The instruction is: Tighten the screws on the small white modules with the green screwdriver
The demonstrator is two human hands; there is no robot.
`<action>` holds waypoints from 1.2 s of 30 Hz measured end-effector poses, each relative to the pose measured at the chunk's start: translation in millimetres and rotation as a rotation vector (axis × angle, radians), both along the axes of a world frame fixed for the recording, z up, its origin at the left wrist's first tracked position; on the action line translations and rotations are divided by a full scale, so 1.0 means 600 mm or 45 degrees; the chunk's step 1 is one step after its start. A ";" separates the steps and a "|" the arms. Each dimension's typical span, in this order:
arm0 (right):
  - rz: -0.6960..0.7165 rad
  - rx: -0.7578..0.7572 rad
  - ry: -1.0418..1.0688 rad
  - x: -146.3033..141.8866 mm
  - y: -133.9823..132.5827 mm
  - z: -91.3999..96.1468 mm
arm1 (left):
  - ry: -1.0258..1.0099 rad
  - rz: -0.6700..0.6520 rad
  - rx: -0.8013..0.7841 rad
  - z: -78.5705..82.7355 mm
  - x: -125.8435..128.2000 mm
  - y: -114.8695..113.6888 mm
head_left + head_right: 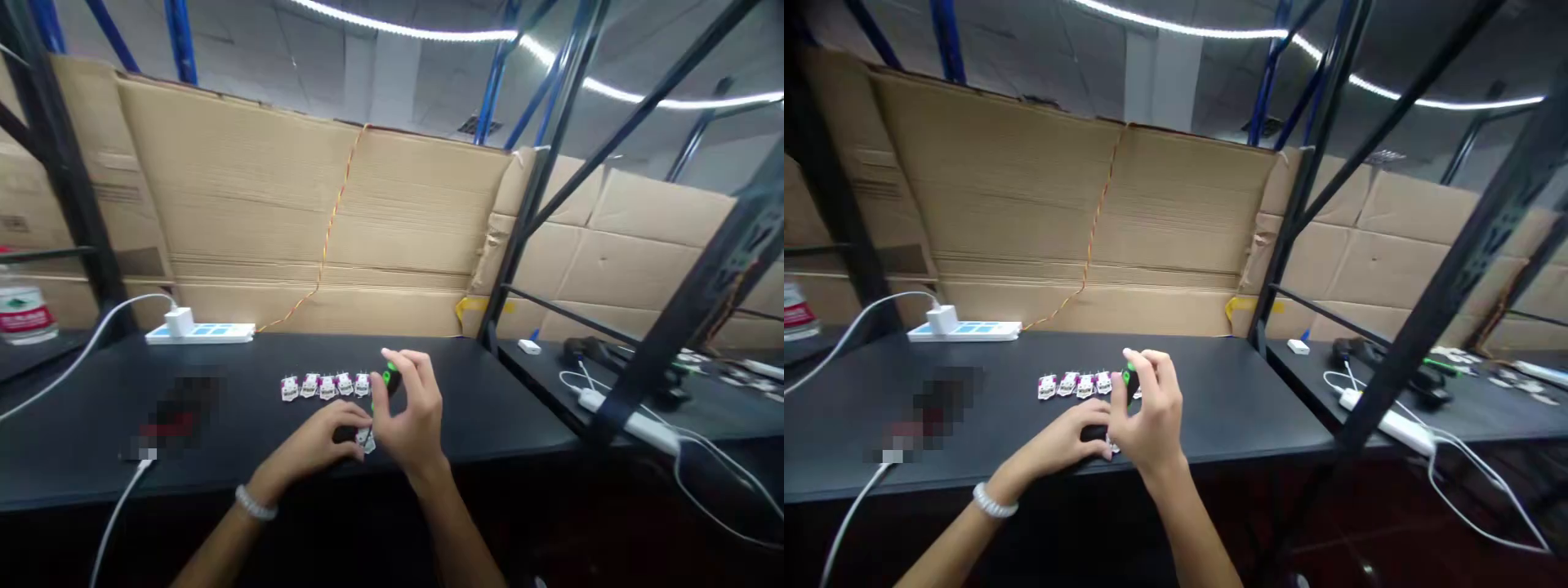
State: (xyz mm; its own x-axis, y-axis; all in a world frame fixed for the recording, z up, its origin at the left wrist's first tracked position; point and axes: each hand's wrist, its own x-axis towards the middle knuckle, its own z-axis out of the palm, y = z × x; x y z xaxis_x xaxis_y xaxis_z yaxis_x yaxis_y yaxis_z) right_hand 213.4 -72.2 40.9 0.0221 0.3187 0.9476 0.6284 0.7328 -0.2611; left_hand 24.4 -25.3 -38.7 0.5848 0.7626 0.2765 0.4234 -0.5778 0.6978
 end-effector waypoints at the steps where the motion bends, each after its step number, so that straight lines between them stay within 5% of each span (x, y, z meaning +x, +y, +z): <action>1: -0.016 0.016 0.009 -0.004 0.001 0.000 | 0.003 0.005 -0.007 0.001 0.000 0.000; 8: -0.184 0.085 0.110 -0.015 0.007 -0.002 | 0.006 -0.021 -0.017 0.007 -0.003 -0.001; 24: -0.218 -0.007 0.067 -0.017 0.004 -0.006 | 0.035 -0.016 0.010 0.009 -0.002 -0.003; 36: -0.051 0.148 0.119 -0.025 0.009 -0.006 | 0.036 0.005 0.021 0.003 -0.004 0.000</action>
